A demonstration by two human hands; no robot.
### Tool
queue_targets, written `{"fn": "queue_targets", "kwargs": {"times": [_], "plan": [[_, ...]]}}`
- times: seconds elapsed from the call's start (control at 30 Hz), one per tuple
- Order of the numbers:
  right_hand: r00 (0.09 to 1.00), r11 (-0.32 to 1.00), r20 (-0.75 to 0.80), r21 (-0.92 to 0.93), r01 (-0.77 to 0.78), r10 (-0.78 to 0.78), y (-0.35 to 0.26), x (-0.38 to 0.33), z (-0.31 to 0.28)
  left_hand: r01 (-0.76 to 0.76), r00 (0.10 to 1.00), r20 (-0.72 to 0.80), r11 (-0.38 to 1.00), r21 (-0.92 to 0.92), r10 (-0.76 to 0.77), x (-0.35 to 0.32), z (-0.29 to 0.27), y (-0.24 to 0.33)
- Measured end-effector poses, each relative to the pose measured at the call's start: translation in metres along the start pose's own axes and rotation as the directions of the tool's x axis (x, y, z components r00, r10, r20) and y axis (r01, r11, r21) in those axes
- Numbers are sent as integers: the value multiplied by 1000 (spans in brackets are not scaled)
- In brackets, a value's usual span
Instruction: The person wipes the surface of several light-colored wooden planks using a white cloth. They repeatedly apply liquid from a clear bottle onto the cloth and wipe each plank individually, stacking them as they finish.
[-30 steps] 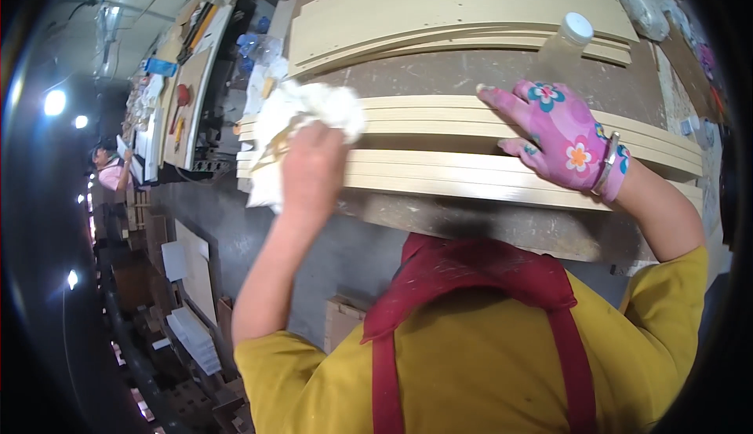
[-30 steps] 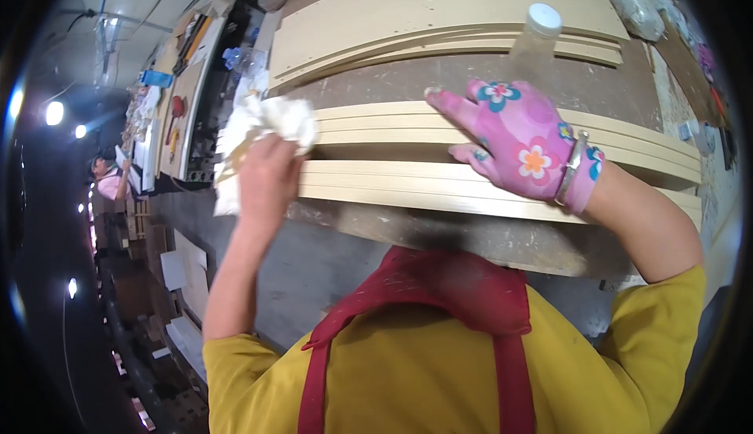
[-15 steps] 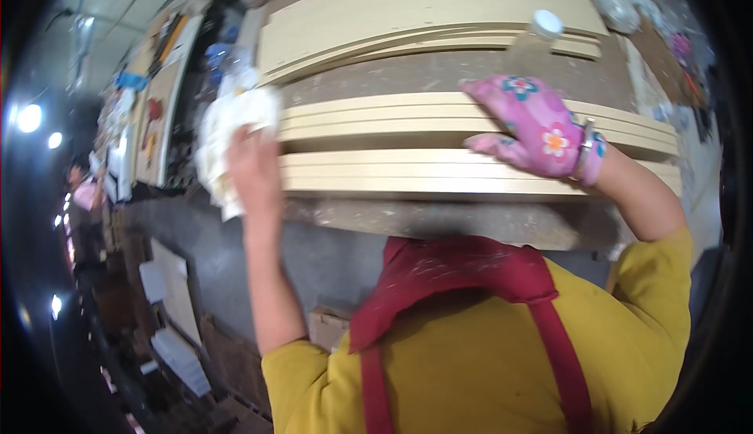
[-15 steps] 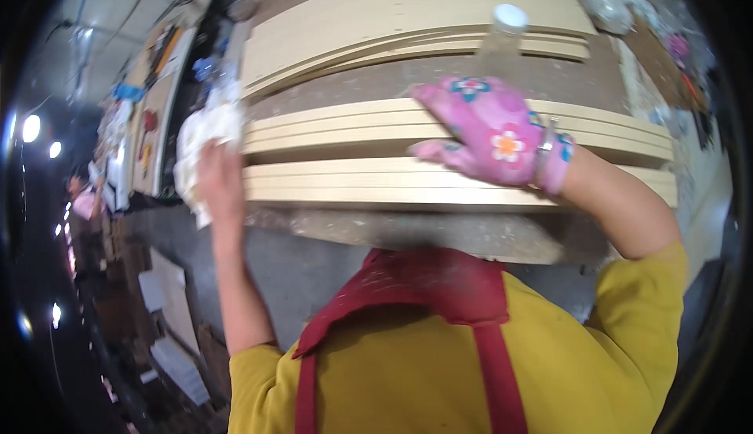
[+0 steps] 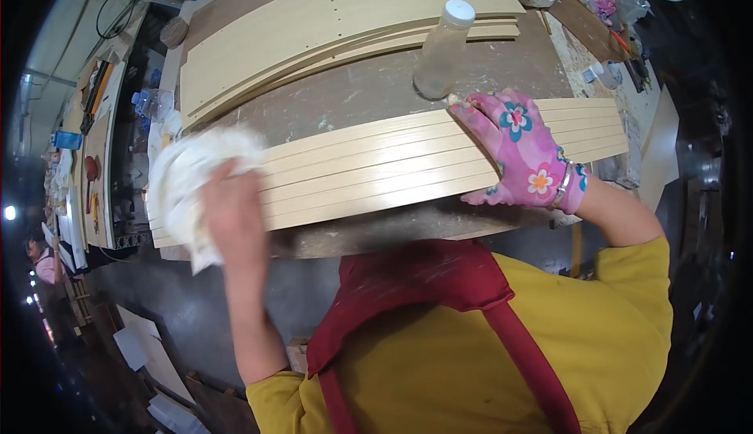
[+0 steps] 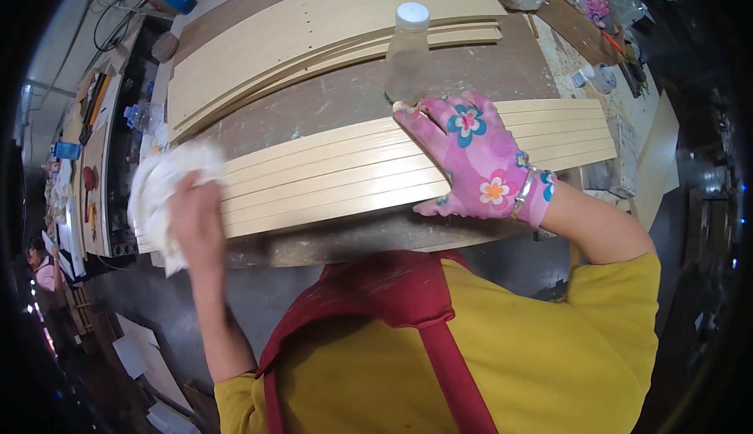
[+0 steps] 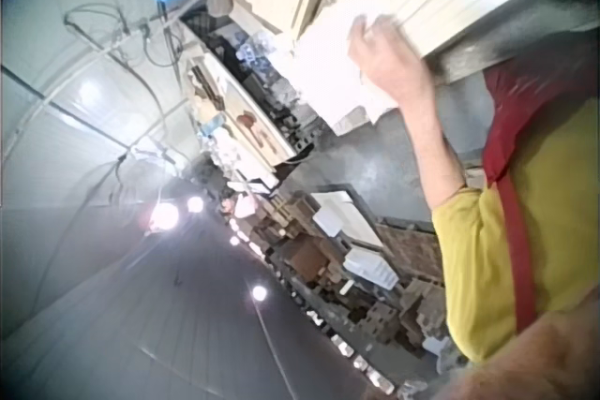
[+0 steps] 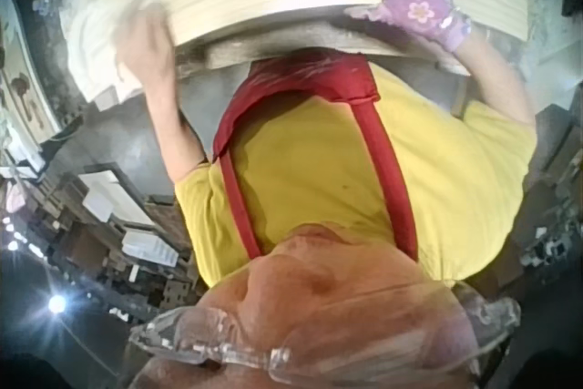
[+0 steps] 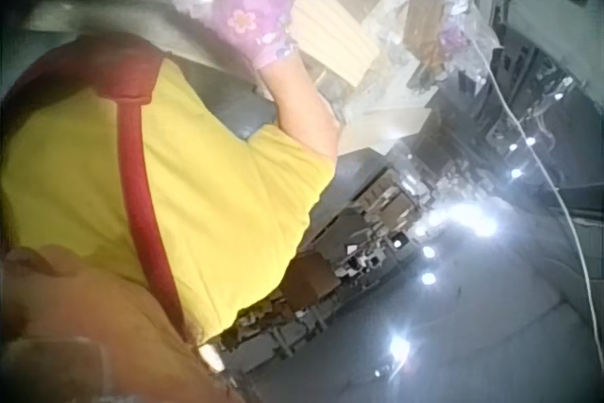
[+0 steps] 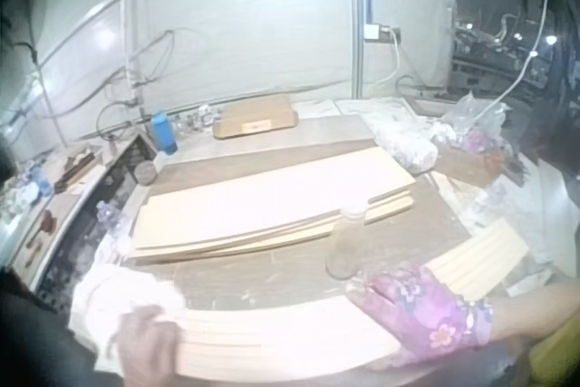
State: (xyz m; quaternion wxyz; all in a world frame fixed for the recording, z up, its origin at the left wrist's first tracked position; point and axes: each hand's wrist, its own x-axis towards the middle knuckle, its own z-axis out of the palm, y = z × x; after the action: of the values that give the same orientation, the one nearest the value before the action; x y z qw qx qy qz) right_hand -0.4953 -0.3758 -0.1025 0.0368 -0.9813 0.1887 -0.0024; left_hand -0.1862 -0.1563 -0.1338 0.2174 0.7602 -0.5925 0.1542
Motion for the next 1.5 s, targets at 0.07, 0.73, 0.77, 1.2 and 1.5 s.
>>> {"fn": "queue_targets", "kwargs": {"times": [0.07,0.73,0.77,1.2,1.5], "plan": [[999,1000,-37,8,21,-20,-2,3,0,-139,989,15,953,-271,148,17,20,68],[994,993,57,-57,100,-97,-110,81,9,166,438,287,-237,-957,-852,-111,-19,-202],[992,990,42,-76,121,-118,-131,99,10,187,415,353,-302,-935,-838,-116,-12,-204],[990,991,98,-87,105,-96,-238,170,16,415,740,328,14,-910,-587,-132,36,-246],[979,964,199,-248,97,-47,-233,156,18,679,433,-37,353,-644,-901,-307,17,-264]]}}
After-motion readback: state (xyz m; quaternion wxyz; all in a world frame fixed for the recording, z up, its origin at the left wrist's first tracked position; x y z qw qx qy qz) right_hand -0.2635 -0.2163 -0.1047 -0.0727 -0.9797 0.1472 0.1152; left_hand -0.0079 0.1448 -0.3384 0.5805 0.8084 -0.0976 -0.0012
